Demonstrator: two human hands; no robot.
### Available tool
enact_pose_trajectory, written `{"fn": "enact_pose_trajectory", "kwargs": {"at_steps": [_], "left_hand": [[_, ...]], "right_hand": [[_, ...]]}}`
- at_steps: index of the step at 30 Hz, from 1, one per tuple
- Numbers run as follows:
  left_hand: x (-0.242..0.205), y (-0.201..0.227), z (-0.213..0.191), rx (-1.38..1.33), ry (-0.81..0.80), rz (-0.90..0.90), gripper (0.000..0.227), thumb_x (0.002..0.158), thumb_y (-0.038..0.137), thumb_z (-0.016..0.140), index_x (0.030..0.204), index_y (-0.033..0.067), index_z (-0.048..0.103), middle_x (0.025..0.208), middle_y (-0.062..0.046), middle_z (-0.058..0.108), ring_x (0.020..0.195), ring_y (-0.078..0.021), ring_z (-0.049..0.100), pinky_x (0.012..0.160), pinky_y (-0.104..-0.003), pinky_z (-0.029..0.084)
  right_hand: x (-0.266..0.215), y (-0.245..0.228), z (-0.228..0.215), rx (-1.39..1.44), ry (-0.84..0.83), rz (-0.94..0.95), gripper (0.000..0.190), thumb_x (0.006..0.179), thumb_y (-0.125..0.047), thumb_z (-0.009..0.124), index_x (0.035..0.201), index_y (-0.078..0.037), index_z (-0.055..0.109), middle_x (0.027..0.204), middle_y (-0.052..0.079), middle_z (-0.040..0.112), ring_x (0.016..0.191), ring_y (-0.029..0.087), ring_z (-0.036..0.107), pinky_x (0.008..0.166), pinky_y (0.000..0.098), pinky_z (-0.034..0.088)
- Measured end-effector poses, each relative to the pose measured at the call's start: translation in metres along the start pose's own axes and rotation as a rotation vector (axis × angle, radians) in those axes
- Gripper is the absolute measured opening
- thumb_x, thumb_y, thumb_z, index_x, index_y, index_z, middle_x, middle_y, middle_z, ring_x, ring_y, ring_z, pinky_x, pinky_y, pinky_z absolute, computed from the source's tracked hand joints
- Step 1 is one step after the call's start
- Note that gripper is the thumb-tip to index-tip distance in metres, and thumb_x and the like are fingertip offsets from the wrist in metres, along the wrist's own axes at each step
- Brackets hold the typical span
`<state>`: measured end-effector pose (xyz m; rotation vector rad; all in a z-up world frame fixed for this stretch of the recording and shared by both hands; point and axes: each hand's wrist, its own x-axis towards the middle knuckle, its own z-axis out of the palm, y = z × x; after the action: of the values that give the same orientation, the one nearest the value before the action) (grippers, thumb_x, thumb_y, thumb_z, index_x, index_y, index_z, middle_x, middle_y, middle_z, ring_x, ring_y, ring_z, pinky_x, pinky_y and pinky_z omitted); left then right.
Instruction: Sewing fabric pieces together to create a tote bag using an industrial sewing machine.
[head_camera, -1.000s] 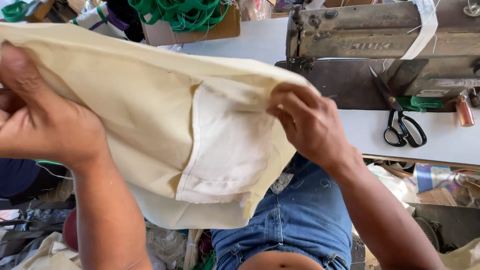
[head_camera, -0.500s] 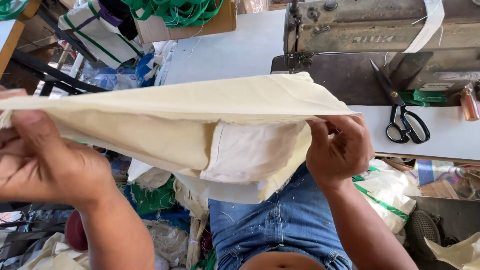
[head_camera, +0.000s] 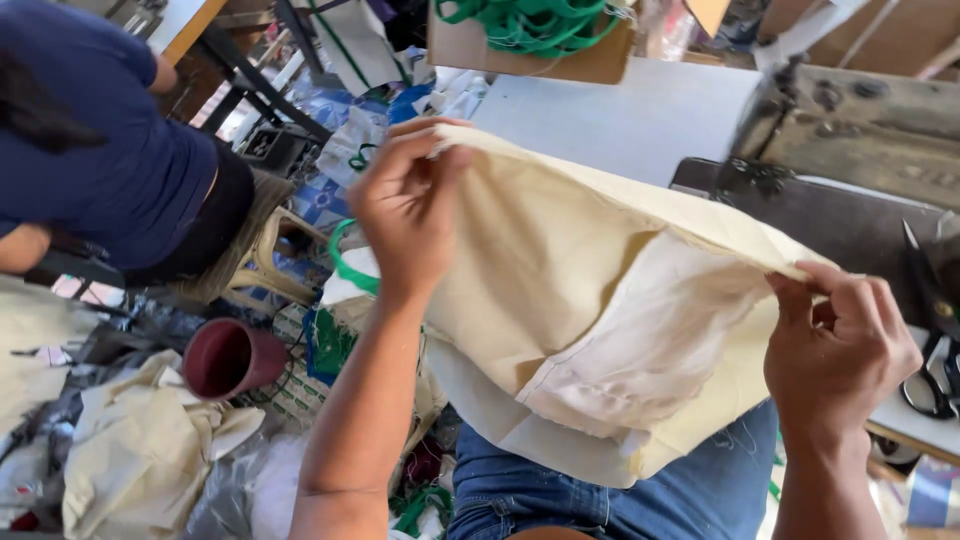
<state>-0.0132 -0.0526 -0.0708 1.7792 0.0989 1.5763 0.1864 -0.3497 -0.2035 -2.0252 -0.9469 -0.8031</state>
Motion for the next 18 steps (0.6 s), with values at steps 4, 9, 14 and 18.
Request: {"fn": "enact_pose_trajectory", "kwargs": {"at_steps": [4, 9, 14, 18], "left_hand": [[-0.012, -0.022, -0.003, -0.054, -0.142, -0.123, 0.006, 0.102, 0.003, 0.068, 0.108, 0.0011, 0.069, 0.114, -0.017, 0.073, 0.097, -0.0179, 0.071, 0.075, -0.023, 0.056], [-0.022, -0.045, -0.001, -0.067, -0.191, -0.28, 0.004, 0.098, 0.003, 0.064, 0.096, 0.0036, 0.067, 0.109, -0.012, 0.072, 0.087, -0.013, 0.064, 0.075, -0.024, 0.054], [-0.033, -0.07, -0.002, -0.016, -0.095, -0.226, 0.003, 0.102, 0.002, 0.062, 0.104, 0.0, 0.063, 0.107, -0.016, 0.07, 0.102, -0.0203, 0.067, 0.086, -0.029, 0.057], [-0.036, -0.058, -0.003, 0.191, -0.032, -0.086, 0.01, 0.103, 0.007, 0.065, 0.107, -0.0018, 0.065, 0.106, -0.016, 0.071, 0.104, -0.0251, 0.07, 0.092, -0.033, 0.062]], "right_hand": [[-0.006, 0.016, 0.022, 0.038, -0.152, 0.07, 0.012, 0.11, -0.004, 0.094, 0.119, -0.006, 0.086, 0.103, 0.009, 0.074, 0.083, 0.018, 0.063, 0.076, 0.0318, 0.047], [0.001, 0.023, 0.041, 0.075, -0.303, 0.084, 0.007, 0.106, -0.007, 0.083, 0.113, -0.008, 0.083, 0.099, 0.007, 0.073, 0.076, 0.021, 0.062, 0.071, 0.0342, 0.047], [0.003, 0.015, 0.046, -0.202, -0.232, -0.177, 0.007, 0.105, -0.013, 0.083, 0.111, -0.015, 0.081, 0.089, 0.005, 0.066, 0.08, 0.029, 0.062, 0.069, 0.04, 0.05], [0.001, -0.003, 0.044, -0.155, -0.255, -0.23, 0.017, 0.096, -0.015, 0.086, 0.111, -0.009, 0.08, 0.087, 0.007, 0.062, 0.081, 0.029, 0.049, 0.082, 0.0402, 0.045]]}}
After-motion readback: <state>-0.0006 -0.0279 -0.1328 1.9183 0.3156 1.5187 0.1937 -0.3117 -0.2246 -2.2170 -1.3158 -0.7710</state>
